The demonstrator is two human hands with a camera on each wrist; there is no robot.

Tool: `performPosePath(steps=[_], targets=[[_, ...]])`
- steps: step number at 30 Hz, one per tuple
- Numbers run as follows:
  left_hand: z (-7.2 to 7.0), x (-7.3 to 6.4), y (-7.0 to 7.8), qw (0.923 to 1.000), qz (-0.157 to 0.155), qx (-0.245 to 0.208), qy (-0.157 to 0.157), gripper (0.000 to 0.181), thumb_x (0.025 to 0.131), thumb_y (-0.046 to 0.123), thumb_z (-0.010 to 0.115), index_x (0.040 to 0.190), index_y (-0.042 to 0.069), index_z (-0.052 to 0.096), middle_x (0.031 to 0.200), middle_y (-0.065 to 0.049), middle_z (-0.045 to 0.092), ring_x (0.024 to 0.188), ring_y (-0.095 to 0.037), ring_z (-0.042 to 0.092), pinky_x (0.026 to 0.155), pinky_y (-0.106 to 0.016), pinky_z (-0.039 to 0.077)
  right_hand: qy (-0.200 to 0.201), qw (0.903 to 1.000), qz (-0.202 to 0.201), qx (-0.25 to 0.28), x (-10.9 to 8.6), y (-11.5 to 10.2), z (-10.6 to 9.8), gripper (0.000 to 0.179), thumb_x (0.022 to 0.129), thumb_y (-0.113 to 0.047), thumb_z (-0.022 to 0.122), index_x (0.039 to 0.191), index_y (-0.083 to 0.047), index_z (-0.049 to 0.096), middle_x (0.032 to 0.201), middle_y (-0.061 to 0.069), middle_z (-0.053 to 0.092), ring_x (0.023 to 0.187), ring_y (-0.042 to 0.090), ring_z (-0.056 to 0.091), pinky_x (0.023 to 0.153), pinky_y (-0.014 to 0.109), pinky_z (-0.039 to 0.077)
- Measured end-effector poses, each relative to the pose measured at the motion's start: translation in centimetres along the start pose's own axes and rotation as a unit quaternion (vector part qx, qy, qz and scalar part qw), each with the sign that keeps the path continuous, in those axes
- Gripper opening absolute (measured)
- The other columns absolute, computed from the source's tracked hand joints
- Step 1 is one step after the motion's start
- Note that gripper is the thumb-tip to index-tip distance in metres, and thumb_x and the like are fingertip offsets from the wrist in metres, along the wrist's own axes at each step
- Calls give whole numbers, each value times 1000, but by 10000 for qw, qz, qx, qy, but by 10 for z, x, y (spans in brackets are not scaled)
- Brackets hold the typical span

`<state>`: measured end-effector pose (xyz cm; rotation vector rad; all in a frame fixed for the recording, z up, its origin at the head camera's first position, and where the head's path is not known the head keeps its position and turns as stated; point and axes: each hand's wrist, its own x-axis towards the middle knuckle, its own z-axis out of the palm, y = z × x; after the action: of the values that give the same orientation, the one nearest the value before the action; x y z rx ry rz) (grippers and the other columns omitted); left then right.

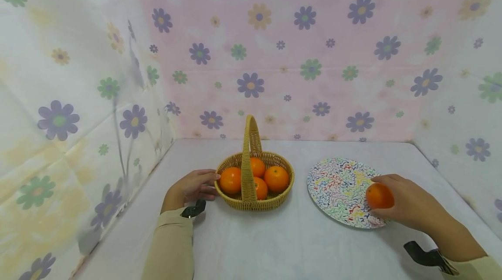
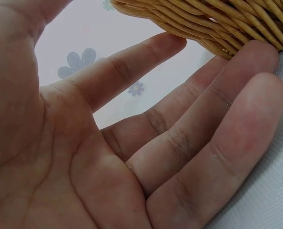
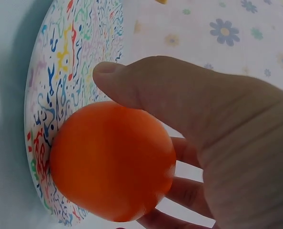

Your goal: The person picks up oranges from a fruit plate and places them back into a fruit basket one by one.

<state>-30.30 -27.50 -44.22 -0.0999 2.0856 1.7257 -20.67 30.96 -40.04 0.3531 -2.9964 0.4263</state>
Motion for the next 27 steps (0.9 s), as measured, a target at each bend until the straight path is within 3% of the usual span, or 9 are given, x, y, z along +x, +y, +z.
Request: performPosePath(steps=[10,17,27], targets=[[0,2,-2,10000,52,67,28,78,93,45,75,153,8,43,123,-15,71,99,-28,76,85,-39,64,153,9998,-137,20,0,3,-5,69,69,-43,95,121,-6,70,122,22,69,96,30,64,83,60,60],[0,1,-2,10000,42,45,40,77,93,45,76,153,8,44,123,-16,71,99,-28,76,85,-39,64,71,9996,-73,256,3,0,-10,67,71,-42,94,121,-6,69,118,19,69,93,28,63,79,56,61],[0,1,-1,10000,14,22,24,78,94,43,75,154,7,42,123,-16,71,99,-28,76,85,-39,63,354,9980,-258,453,9,-11,-11,63,73,-40,94,121,-7,69,115,15,70,94,27,63,80,51,62]])
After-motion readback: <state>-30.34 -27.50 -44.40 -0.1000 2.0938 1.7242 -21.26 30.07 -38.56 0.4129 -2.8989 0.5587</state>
